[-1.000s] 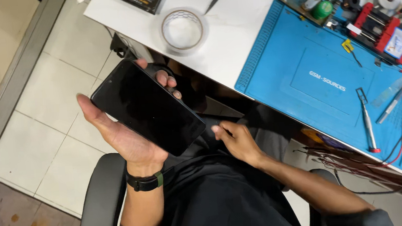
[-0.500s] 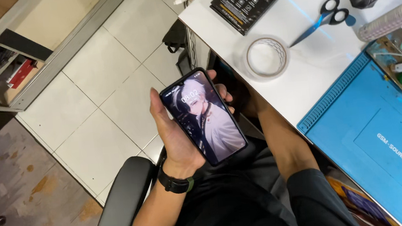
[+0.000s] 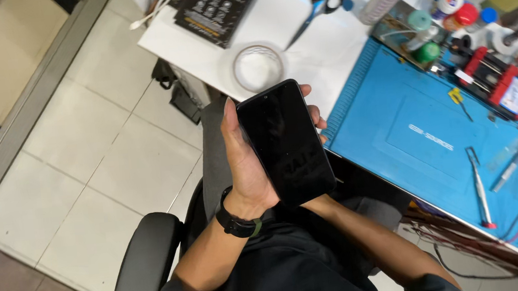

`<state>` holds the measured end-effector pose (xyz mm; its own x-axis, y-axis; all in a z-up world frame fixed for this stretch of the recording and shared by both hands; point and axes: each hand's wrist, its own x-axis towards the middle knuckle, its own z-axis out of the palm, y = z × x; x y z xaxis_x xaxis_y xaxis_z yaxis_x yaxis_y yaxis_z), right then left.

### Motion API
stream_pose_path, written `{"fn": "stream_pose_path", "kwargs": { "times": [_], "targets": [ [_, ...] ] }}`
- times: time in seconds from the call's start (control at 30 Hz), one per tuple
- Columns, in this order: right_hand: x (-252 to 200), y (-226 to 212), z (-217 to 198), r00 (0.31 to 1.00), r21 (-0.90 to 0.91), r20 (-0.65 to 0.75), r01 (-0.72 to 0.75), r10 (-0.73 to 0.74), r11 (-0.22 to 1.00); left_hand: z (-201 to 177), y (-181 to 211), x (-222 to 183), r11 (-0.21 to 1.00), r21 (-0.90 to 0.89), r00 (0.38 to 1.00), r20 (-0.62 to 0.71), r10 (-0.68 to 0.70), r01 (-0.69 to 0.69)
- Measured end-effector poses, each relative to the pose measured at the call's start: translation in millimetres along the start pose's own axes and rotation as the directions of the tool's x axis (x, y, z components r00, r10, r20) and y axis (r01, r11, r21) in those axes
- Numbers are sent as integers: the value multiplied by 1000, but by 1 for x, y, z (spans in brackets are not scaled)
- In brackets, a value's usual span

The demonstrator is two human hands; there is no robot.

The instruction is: The person removes a protective film from a blue smartphone, then inserts a SIM card into the tray and powers on the device. They interact with the touchscreen to unlock the phone and navigate the interface, then place the phone on the desk and apply a substance from a small bottle to the device's edge.

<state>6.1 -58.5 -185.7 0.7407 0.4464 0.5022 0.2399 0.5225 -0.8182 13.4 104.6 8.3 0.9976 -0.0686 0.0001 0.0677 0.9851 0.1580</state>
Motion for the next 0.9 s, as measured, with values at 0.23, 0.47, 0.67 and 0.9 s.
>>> {"fn": "stream_pose_path", "kwargs": {
  "times": [0.23, 0.47, 0.67, 0.9],
  "targets": [
    [-15, -128, -8, 663, -458, -331, -735, 671, 500, 13, -52, 15, 981, 36, 977, 88, -194, 191],
    [-45, -208, -18, 742, -383, -661, -460, 110, 801, 27, -100, 18, 920, 71, 914, 102, -392, 386],
    [-61, -226, -17, 789, -411, -608, -407, 87, 816, 35, -129, 23, 872, 102, 863, 127, -489, 479],
    [-75, -220, -29, 759, -310, -640, -399, 121, 863, 34, -151, 29, 857, 98, 856, 66, -512, 505]
  ]
}}
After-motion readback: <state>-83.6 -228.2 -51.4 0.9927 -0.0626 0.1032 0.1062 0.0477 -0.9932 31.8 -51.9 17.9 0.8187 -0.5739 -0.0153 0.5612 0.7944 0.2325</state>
